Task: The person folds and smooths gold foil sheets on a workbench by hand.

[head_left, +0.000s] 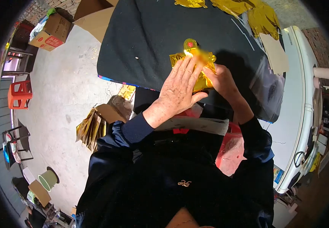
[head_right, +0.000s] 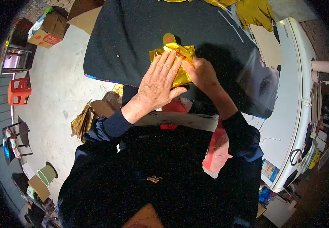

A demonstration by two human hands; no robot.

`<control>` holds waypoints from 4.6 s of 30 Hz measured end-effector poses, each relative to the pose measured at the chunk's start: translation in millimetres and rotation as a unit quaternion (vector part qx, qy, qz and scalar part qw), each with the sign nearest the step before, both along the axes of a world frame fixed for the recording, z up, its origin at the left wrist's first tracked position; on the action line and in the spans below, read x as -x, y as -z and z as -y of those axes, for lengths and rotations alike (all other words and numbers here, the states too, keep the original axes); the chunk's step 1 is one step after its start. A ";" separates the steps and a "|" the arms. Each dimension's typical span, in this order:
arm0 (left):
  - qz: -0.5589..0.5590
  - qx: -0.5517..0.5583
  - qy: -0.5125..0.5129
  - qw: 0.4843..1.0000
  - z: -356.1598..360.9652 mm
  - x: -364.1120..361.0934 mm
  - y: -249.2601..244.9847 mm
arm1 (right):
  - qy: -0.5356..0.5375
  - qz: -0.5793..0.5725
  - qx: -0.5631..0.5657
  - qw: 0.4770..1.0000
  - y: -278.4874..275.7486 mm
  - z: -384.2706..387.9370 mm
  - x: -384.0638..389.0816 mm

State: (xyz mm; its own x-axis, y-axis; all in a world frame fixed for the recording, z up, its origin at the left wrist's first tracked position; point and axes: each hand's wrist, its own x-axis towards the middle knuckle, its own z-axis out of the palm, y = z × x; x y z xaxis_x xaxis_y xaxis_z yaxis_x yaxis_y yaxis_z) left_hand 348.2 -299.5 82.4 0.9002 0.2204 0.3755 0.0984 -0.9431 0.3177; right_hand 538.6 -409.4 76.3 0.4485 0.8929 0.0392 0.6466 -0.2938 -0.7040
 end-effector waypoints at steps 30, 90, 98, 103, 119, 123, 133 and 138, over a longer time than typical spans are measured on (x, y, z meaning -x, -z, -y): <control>-0.011 -0.035 -0.026 0.999 0.5 -1.4 2.4 | 0.189 0.079 -0.337 0.919 -128.8 -4.4 -3.3; -0.028 -0.063 -0.027 0.997 1.5 -5.6 1.4 | 0.005 0.275 0.002 0.961 -12.8 55.7 91.0; -0.018 -0.065 -0.045 0.997 2.6 -6.0 6.8 | 0.000 0.287 0.011 0.958 -8.9 55.3 89.3; -0.021 -0.078 -0.052 0.995 3.3 -5.6 4.6 | -0.004 0.274 0.011 0.962 -12.7 55.4 88.0; 0.003 -0.042 -0.038 0.998 0.8 -3.2 11.2 | -0.086 0.266 -0.023 0.960 -13.1 3.6 51.1; 0.013 -0.019 -0.036 0.999 1.1 -2.5 10.4 | -0.082 0.265 -0.012 0.961 -5.7 5.0 47.5; 0.067 0.019 -0.114 0.991 -8.1 24.4 0.4 | -0.077 0.314 0.024 0.946 -11.5 3.7 53.4; 0.116 0.080 -0.193 0.971 -14.6 43.5 -9.7 | -0.068 0.307 0.044 0.948 -13.5 1.5 57.0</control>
State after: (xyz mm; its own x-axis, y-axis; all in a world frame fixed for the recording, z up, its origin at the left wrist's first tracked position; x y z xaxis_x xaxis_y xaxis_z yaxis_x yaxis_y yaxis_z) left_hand 304.7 -285.0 92.1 0.6344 0.5967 0.4913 0.3424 -0.7868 0.5135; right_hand 481.6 -410.9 89.8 0.2458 0.9528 0.1783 0.9628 -0.2187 -0.1590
